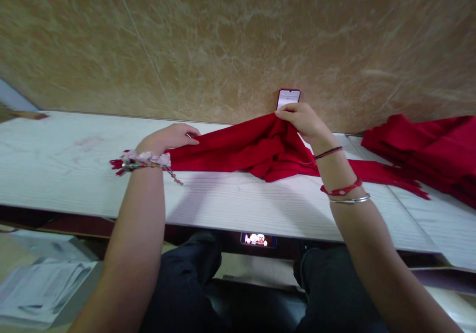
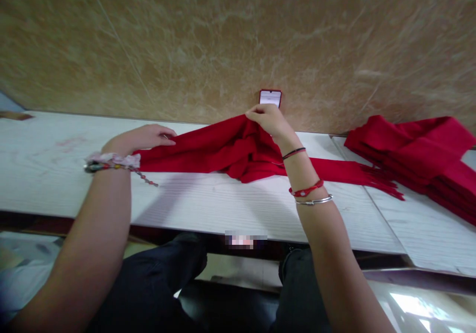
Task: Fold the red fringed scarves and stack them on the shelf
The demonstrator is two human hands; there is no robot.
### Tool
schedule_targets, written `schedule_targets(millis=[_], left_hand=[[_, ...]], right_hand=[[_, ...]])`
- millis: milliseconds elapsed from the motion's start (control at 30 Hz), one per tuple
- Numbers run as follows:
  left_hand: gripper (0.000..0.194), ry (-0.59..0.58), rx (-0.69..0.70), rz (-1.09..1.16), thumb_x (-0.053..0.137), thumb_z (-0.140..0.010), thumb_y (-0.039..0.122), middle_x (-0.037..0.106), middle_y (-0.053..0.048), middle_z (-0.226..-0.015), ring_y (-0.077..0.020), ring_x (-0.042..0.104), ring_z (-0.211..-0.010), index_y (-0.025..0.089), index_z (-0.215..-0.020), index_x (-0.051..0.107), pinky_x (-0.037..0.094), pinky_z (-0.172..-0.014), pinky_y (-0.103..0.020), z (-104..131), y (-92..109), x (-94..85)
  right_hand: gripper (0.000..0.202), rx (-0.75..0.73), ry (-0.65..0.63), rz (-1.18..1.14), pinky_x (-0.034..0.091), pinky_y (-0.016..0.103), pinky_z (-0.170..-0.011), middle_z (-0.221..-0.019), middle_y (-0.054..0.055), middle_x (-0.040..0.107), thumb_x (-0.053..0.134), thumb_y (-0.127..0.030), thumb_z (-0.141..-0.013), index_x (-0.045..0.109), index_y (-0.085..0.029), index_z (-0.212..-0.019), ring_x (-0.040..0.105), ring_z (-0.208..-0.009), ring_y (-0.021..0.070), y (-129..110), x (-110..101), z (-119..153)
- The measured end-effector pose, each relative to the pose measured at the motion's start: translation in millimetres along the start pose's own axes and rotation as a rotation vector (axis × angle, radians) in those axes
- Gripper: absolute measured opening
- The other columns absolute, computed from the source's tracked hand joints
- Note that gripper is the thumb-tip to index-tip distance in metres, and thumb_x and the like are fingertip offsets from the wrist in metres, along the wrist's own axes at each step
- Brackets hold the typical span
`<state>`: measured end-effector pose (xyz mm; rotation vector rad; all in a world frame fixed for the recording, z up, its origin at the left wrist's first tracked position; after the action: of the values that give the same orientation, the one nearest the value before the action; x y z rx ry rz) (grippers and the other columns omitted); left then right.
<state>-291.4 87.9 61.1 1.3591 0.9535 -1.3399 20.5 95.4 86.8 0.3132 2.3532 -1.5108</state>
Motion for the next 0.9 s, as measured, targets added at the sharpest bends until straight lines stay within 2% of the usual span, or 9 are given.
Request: schedule_targets(millis=[167, 300, 400, 533, 633, 700, 767, 833, 900], left_hand=[[0.039, 0.154, -0.06, 0.064, 0.047, -0.073, 0.04, 0.069, -0.004, -0.094, -0.0211, 0.061, -0.088, 0.018, -0.098, 0.067, 0.045, -0.084, -0.027, 12.3, -4.2, -16.7], [0.035, 0.217, -0.018, 0.083, 0.048, -0.073, 0.035, 0.069, -0.004, -0.091, -0.0194, 0.063, -0.085, 0.018, -0.096, 0.067, 0.046, -0.082, -0.027, 13.2, 12.0, -22.1], [0.03, 0.195, 0.047, 0.094, 0.05, -0.073, 0.032, 0.07, -0.003, -0.089, -0.0178, 0.063, -0.082, 0.018, -0.092, 0.068, 0.046, -0.08, -0.025, 10.6, 28.8, -21.4], [0.027, 0.192, 0.151, 0.091, 0.049, -0.075, 0.03, 0.071, -0.001, -0.09, -0.0166, 0.063, -0.085, 0.02, -0.091, 0.069, 0.046, -0.08, -0.025, 6.4, 52.0, -20.8], [0.025, 0.28, 0.216, 0.084, 0.048, -0.077, 0.027, 0.07, -0.001, -0.093, -0.0163, 0.063, -0.086, 0.02, -0.09, 0.069, 0.046, -0.082, -0.027, 5.7, 68.4, -24.7], [0.023, 0.43, 0.243, 0.119, 0.049, -0.078, 0.024, 0.07, -0.002, -0.095, -0.0158, 0.062, -0.088, 0.018, -0.09, 0.068, 0.046, -0.085, -0.028, 8.7, 77.0, -31.7], [0.021, 0.667, 0.248, 0.204, 0.05, -0.079, 0.022, 0.069, -0.002, -0.096, -0.0146, 0.061, -0.09, 0.017, -0.09, 0.067, 0.047, -0.087, -0.028, 15.6, 82.0, -42.5], [0.02, 0.908, 0.23, 0.315, 0.049, -0.082, 0.021, 0.067, -0.002, -0.1, -0.0133, 0.061, -0.093, 0.017, -0.094, 0.064, 0.047, -0.087, -0.027, 24.0, 83.9, -53.1], [0.022, 1.01, 0.224, 0.396, 0.046, -0.085, 0.022, 0.066, -0.002, -0.105, -0.0124, 0.06, -0.096, 0.018, -0.102, 0.06, 0.048, -0.087, -0.027, 27.8, 86.6, -58.5]], right_hand=[[0.016, 0.025, 0.038, 0.104, 0.042, 0.024, -0.058, -0.06, -0.002, 0.054, 0.054, -0.017, -0.08, 0.059, -0.016, -0.065, 0.049, -0.056, 0.0094, 9.9, -45.8, 0.9], [0.012, -0.002, -0.211, 0.47, 0.044, 0.027, -0.062, -0.061, 0.001, 0.061, 0.061, -0.016, -0.076, 0.066, -0.015, -0.065, 0.054, -0.06, 0.0124, 12.3, -57.8, 6.1], [0.016, -0.095, -0.338, 0.748, 0.047, 0.028, -0.075, -0.084, 0.005, 0.07, 0.06, -0.02, -0.078, 0.071, -0.016, -0.089, 0.062, -0.078, 0.017, 0.9, -40.9, 12.0], [0.033, -0.253, -0.405, 0.829, 0.047, 0.03, -0.085, -0.111, 0.008, 0.068, 0.06, -0.031, -0.081, 0.066, -0.017, -0.111, 0.062, -0.099, 0.0212, -17.2, 1.0, 19.1], [0.031, -0.258, -0.577, 0.924, 0.048, 0.03, -0.083, -0.109, 0.008, 0.069, 0.063, -0.027, -0.078, 0.069, -0.018, -0.108, 0.063, -0.098, 0.0225, -18.2, 23.1, 23.2], [0.024, -0.23, -0.608, 0.981, 0.048, 0.03, -0.081, -0.1, 0.007, 0.072, 0.059, -0.019, -0.079, 0.072, -0.019, -0.099, 0.064, -0.093, 0.0221, -17.3, 22.5, 23.6], [0.024, -0.225, -0.478, 0.966, 0.048, 0.03, -0.082, -0.096, 0.006, 0.073, 0.054, -0.016, -0.081, 0.073, -0.019, -0.095, 0.065, -0.091, 0.0212, -20.1, 8.0, 21.5], [0.026, -0.227, -0.206, 0.892, 0.048, 0.031, -0.084, -0.098, 0.007, 0.072, 0.051, -0.017, -0.083, 0.071, -0.017, -0.098, 0.064, -0.093, 0.0211, -25.5, -19.2, 19.1], [0.028, -0.201, 0.087, 0.81, 0.048, 0.033, -0.085, -0.102, 0.007, 0.071, 0.047, -0.02, -0.085, 0.069, -0.018, -0.103, 0.064, -0.095, 0.0212, -28.3, -53.9, 19.4]])
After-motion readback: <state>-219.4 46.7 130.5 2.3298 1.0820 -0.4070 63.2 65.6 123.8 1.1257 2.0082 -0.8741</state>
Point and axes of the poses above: each hand's wrist, its own z-axis away from the middle knuckle, its own x-axis out of the palm, y = z × x, the point moved 3 cm from there along -z, towards the middle knuckle
